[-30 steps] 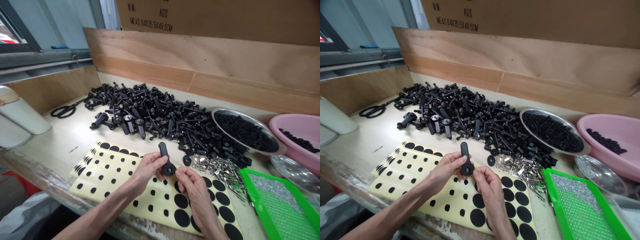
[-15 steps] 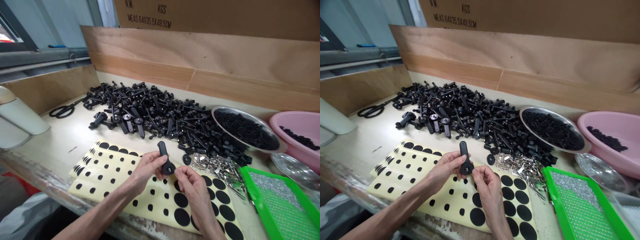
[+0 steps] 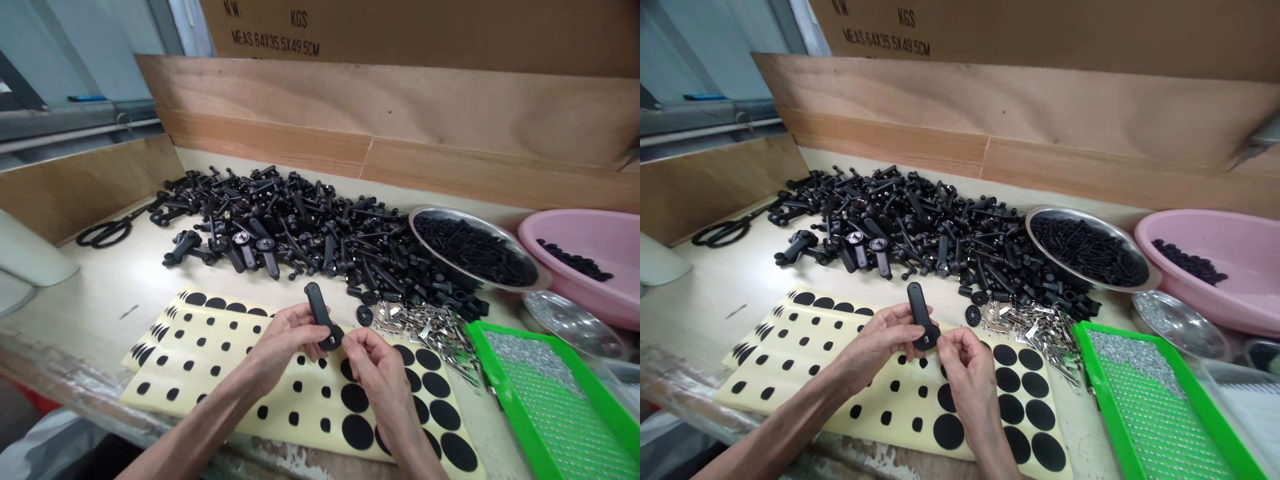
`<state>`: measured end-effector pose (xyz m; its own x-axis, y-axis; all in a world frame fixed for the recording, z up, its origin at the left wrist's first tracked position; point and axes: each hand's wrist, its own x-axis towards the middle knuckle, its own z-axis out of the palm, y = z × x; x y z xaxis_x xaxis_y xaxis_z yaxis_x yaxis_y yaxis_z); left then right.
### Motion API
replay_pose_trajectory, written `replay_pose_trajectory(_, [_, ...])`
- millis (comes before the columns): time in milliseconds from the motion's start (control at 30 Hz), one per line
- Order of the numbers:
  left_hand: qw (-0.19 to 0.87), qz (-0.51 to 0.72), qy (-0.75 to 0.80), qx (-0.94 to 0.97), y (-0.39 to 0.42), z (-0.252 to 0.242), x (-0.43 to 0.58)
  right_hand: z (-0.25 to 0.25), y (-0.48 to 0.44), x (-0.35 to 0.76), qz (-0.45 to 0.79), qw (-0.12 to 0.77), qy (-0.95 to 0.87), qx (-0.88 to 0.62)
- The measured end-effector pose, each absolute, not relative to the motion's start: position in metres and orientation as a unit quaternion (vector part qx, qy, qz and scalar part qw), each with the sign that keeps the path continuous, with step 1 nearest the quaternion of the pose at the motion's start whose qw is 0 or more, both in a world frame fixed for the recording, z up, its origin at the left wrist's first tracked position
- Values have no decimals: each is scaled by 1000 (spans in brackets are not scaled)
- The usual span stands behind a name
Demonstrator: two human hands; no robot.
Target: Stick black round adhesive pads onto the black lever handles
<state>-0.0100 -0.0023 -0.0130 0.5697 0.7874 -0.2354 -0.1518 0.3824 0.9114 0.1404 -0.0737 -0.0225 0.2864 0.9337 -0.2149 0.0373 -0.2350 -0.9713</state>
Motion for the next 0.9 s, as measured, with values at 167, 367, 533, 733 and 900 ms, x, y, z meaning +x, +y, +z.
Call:
replay_pose_trajectory(167, [764,296,329,469,-2,-11,-12,-21,-72,140,447,494,-378,-643])
replay_pose_trajectory(367, [754,282,339,487,-3,-7,-13,-19,-74,140,445,492,-388,-640])
replay_pose_trajectory(533, [741,281,349,499,-3,-6,-11,-18,-74,139,435,484,-398,-646])
replay_pose_trajectory(733, [736,294,350,499,-4,-9,-9,-23,-77,133,268,433,-496,-703])
replay_pose_trajectory(900, [740,303,355,484,-3,-12,-9,-29,-78,141,131,372,-556,-732])
